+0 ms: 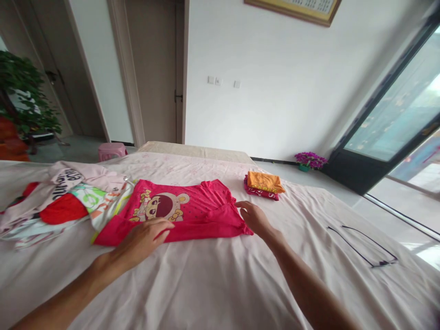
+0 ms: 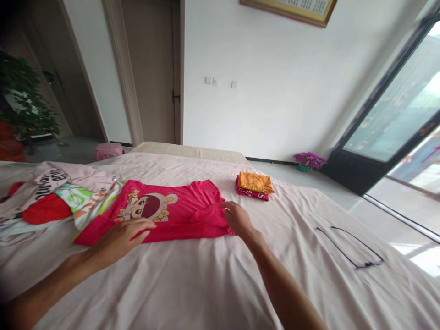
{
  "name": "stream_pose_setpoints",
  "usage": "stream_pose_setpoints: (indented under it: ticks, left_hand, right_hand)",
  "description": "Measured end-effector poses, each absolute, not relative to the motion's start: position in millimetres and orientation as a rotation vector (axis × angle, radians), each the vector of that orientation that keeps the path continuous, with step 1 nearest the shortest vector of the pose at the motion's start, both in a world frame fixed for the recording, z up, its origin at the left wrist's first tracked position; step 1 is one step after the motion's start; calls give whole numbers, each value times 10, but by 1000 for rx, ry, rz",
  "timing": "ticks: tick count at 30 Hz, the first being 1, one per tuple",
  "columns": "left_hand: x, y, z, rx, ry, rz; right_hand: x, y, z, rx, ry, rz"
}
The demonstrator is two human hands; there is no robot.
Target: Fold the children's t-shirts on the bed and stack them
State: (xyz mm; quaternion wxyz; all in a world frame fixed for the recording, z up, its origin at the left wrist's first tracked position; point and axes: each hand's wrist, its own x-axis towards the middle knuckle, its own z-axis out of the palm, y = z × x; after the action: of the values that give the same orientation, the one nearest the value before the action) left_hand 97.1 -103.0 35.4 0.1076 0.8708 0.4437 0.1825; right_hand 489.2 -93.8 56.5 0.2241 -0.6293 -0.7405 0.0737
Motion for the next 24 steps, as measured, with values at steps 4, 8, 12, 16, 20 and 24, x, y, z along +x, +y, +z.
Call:
stream_pose_setpoints:
  ticks: [4, 8, 12, 16, 20, 24]
  left_hand:
    - [1777, -908, 216, 2731, 971, 562]
    - [2130, -751, -83, 2874, 929, 573]
    - [2066, -655, -238, 2926, 995, 495]
    - [1697, -598, -211, 2967, 1077, 460]
    - [988, -560, -194, 2913, 1372, 428]
    - [233, -576, -296, 2698, 1845, 450]
  right_hand:
    - [4498, -809, 339, -1610, -2289, 175]
    - [4394, -769, -3, -1568, -2448, -32]
    - [4523, -724, -213, -1742, -2394, -172]
    - [4571, -699, -239, -1915, -2309, -175]
    - [4540, -704, -227, -1956, -2283, -160]
    - [4521, -712, -215, -1962, -2269, -146]
